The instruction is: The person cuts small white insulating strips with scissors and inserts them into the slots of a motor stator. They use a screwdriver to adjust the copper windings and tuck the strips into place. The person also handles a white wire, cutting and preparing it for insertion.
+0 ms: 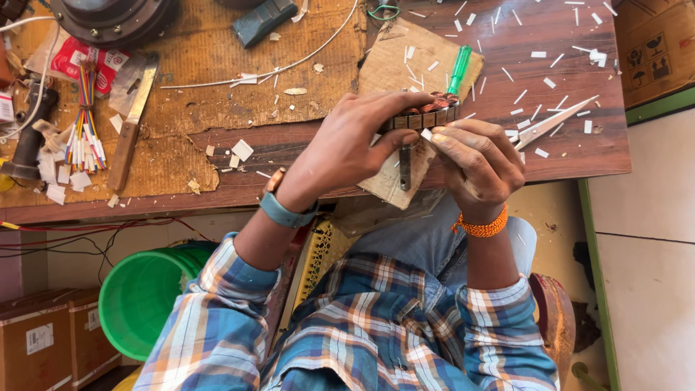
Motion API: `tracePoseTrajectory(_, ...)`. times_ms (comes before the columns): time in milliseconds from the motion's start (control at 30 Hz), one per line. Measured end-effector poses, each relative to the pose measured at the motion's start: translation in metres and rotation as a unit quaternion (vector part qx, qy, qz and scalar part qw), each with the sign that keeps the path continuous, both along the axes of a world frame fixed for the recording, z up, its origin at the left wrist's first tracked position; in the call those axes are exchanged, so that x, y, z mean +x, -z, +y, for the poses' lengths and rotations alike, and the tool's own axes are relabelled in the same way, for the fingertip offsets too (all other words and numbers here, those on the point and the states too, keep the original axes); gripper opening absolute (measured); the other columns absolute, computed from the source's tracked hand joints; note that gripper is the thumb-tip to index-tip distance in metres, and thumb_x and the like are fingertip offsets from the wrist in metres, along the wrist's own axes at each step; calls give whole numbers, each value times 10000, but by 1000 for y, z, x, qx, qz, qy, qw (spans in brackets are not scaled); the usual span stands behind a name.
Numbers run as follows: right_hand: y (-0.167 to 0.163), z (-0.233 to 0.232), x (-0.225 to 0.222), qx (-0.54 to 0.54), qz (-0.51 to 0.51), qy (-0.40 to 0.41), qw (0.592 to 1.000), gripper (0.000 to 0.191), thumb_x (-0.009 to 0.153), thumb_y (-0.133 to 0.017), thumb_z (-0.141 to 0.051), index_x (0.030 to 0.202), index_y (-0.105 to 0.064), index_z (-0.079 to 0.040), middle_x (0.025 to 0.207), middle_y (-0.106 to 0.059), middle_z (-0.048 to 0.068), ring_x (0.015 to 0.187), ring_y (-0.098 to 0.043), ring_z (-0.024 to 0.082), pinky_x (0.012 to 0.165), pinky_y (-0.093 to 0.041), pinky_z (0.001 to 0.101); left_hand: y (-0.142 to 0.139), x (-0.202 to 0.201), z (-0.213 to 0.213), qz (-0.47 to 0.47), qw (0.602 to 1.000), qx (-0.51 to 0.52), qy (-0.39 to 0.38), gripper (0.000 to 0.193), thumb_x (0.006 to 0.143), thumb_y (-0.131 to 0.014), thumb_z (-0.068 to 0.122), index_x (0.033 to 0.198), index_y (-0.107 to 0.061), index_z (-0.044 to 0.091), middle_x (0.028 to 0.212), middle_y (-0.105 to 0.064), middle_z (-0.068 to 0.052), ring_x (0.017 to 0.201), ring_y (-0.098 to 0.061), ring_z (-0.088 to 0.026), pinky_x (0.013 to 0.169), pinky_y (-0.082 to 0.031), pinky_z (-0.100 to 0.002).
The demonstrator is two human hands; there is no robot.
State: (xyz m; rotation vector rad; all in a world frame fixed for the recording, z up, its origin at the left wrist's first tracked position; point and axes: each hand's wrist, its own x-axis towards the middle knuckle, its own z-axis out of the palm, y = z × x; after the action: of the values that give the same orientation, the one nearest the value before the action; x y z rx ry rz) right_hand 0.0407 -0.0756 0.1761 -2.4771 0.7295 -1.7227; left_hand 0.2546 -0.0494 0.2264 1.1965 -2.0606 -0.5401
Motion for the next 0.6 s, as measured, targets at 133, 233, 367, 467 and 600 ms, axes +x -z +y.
tracePoseTrajectory(133,-6,1,-2,-32,39,4,999,241,865,-872,93,1035,-744,-20,1001,-740,104,980,-721,276,856,-612,365,0,-10,2,-45,996,-64,-34,424,975,-695,190,1378,-565,162,1196,-726,-45,1130,-689,-260,889,-463,-390)
tracePoseTrajectory(233,-12,7,-7,-46,77,19,996,256,877,-870,109,1077,-753,1,1014,-732,112,993,-718,283,866,-616,365,0,-12,1,-70,994,-75,-34,406,967,-703,193,1348,-573,143,1127,-726,-48,1056,-694,-265,868,-477,-402)
tracePoseTrajectory(367,-17,13,-13,-47,119,35,991,288,898,-859,124,1141,-748,18,1049,-706,116,1027,-703,295,894,-616,375,1,-13,-5,-110,989,-101,-19,413,932,-704,183,1320,-582,109,1051,-719,-73,985,-700,-280,856,-506,-419)
tracePoseTrajectory(467,-19,16,-14,-60,143,42,987,295,902,-839,146,1159,-745,35,1081,-701,130,1039,-685,297,899,-620,385,1,-13,-7,-128,986,-110,-12,395,925,-697,178,1300,-594,109,1013,-714,-77,964,-705,-288,815,-512,-425)
tracePoseTrajectory(600,-19,18,-15,-59,162,48,984,282,905,-826,149,1158,-751,49,1066,-680,129,1045,-664,297,920,-635,391,1,-15,-7,-139,983,-120,-9,368,943,-690,195,1285,-594,100,1001,-707,-71,957,-713,-283,780,-513,-423)
